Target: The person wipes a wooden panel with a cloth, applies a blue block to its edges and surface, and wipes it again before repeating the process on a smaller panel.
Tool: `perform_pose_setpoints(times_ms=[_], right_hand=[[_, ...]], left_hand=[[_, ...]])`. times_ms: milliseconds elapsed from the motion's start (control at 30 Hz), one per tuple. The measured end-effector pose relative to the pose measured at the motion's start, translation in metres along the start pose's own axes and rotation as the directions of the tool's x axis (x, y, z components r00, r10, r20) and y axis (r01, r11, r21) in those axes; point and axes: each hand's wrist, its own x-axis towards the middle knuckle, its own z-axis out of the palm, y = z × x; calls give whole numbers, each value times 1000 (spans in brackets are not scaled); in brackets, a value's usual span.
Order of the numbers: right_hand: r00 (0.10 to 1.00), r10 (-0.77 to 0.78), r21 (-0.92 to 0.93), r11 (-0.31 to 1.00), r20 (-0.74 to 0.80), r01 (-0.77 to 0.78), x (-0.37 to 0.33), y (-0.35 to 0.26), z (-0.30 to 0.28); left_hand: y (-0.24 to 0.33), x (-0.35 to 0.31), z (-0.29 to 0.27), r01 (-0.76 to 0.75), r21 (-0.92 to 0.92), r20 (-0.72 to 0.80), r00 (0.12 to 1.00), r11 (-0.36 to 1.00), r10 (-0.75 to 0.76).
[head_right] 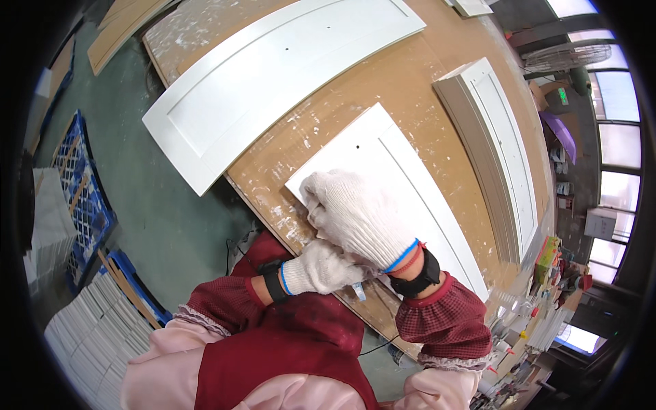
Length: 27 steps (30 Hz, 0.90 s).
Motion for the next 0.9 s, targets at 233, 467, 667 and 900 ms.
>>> perform_pose_setpoints(times_ms=[233, 467, 667, 900], right_hand=[[990, 126, -46, 991, -58, -129, 0, 2, 5], [989, 101, 287, 956, -112, -65, -15, 23, -14], [993, -95, 43, 994, -71, 98, 6, 5, -3], [999, 35, -128, 991, 27, -32, 17, -14, -3]], left_hand=[[1, 1, 0, 13, 43, 35, 999, 999, -14], [-1, 10, -14, 31, -114, 109, 994, 993, -19], [2, 4, -6, 49, 50, 189, 980, 998, -57], [4, -4, 1, 64, 48, 112, 991, 997, -69]])
